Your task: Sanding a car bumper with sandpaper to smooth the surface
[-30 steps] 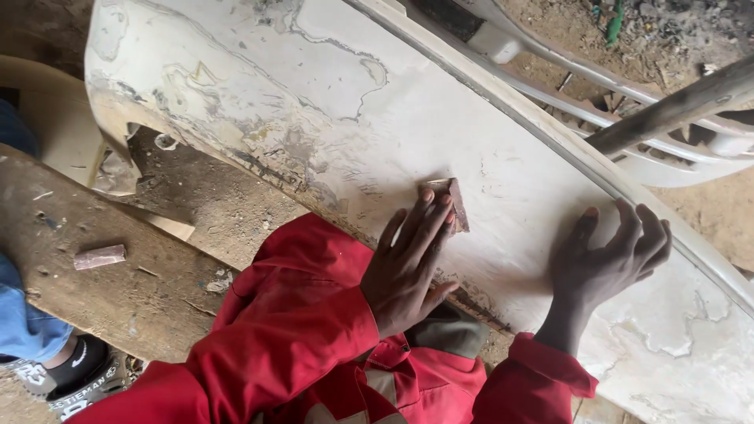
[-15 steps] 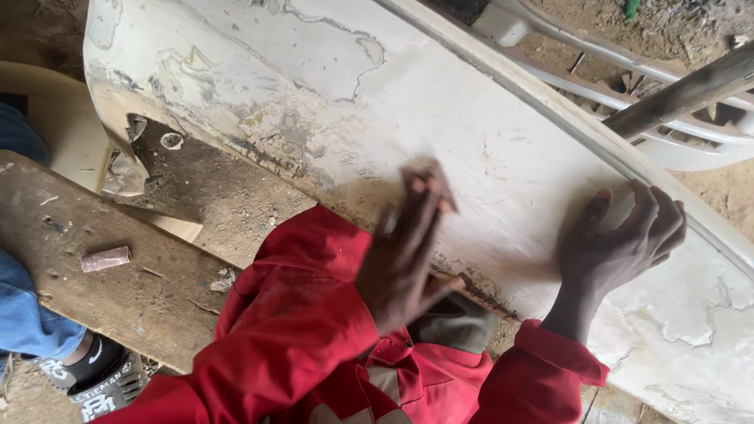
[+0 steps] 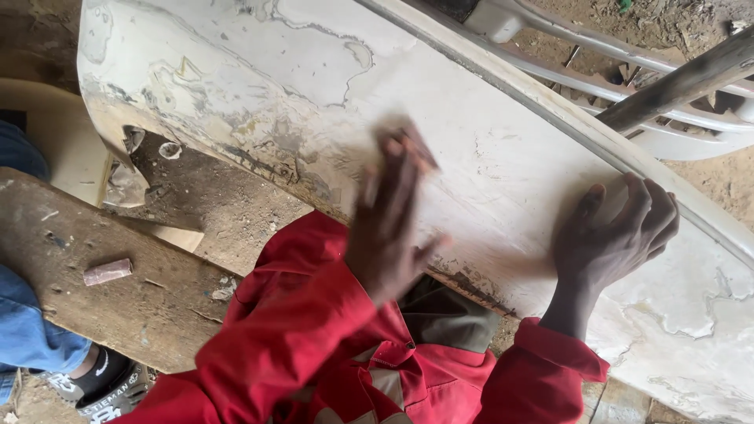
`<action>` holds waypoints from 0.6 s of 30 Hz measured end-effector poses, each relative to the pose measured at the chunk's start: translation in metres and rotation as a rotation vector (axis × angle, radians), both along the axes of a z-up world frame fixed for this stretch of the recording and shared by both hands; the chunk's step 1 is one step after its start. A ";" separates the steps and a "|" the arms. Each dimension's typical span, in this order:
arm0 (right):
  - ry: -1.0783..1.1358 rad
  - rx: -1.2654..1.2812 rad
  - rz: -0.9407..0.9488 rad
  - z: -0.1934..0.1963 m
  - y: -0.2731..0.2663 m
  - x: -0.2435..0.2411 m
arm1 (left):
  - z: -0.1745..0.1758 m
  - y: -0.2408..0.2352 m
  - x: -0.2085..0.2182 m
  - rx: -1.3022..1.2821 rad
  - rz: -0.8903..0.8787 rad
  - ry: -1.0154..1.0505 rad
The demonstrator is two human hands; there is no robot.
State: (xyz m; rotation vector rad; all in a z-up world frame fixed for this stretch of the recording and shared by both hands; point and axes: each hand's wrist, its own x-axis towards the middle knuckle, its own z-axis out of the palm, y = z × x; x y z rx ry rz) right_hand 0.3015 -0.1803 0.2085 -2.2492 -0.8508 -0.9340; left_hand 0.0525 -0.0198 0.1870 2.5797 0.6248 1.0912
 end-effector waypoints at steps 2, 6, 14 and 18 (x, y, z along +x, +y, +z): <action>-0.019 0.001 0.009 0.001 0.001 0.001 | 0.003 -0.037 0.011 -0.046 -0.134 0.032; -0.024 0.008 0.043 0.005 0.000 -0.004 | 0.010 -0.062 0.010 -0.059 -0.275 0.228; -0.007 0.009 0.027 0.008 0.000 -0.005 | -0.016 0.002 -0.067 -0.018 0.055 0.276; -0.014 -0.009 0.025 0.007 0.002 -0.005 | -0.025 -0.016 -0.049 -0.113 0.049 0.168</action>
